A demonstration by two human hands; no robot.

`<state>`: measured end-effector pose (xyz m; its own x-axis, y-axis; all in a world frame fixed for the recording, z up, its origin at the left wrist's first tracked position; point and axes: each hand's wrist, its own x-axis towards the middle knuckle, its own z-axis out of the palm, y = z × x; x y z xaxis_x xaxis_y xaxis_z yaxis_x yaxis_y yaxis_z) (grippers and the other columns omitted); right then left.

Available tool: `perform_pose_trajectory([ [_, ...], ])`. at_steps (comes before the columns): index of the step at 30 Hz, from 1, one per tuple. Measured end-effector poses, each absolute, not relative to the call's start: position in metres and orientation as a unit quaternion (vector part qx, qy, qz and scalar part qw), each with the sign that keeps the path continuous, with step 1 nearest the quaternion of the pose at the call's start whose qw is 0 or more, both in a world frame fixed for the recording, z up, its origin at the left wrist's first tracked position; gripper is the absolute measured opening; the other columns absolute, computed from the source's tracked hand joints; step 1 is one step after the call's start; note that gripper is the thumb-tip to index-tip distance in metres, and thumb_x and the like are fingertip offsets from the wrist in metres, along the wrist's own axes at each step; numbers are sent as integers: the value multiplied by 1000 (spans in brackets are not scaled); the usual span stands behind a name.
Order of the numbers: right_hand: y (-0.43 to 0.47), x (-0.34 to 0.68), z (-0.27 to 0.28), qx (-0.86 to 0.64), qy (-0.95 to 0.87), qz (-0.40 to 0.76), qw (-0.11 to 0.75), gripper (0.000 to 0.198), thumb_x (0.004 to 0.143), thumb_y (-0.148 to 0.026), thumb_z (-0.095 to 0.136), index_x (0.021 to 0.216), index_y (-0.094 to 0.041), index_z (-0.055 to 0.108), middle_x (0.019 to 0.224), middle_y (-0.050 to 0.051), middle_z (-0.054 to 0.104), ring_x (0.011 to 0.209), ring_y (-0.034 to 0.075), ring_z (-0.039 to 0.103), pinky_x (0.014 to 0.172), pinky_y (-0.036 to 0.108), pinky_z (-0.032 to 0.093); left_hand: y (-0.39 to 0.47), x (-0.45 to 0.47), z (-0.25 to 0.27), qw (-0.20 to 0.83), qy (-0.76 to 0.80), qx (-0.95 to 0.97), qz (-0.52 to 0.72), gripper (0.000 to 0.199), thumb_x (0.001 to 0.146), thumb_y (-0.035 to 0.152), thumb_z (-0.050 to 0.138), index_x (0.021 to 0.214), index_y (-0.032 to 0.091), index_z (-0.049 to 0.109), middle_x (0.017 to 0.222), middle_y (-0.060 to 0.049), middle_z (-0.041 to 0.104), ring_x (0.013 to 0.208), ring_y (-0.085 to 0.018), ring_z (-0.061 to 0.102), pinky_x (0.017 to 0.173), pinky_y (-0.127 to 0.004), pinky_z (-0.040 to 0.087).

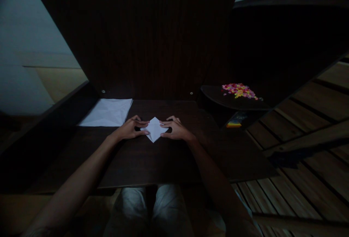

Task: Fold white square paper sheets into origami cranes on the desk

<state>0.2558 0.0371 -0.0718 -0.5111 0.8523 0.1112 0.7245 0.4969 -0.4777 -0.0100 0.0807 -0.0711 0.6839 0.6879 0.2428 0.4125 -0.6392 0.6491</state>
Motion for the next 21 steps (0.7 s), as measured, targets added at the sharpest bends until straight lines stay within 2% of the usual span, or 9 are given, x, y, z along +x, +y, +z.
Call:
perform_pose_trajectory([
  [9, 36, 254, -71, -460, -847, 191, 183, 47, 75, -38, 68, 121, -30, 60, 132, 4, 56, 118, 29, 43, 100, 55, 28, 77, -10, -66, 286, 319, 873, 233, 39, 67, 42, 72, 102, 23, 72, 118, -7, 65, 88, -24, 50, 85, -40, 40],
  [15, 36, 255, -72, -464, -847, 189, 180, 53, 71, -37, 72, 121, -30, 59, 133, 4, 55, 120, 30, 43, 102, 55, 27, 78, -11, -67, 301, 321, 863, 246, 37, 67, 42, 73, 99, 25, 73, 116, -6, 66, 87, -24, 51, 84, -39, 41],
  [21, 37, 254, -73, -460, -845, 195, 187, 42, 79, -38, 65, 120, -29, 61, 130, 5, 57, 119, 29, 44, 101, 54, 29, 80, -10, -69, 292, 319, 870, 238, 31, 75, 41, 67, 101, 26, 72, 117, -5, 66, 86, -24, 50, 82, -38, 40],
])
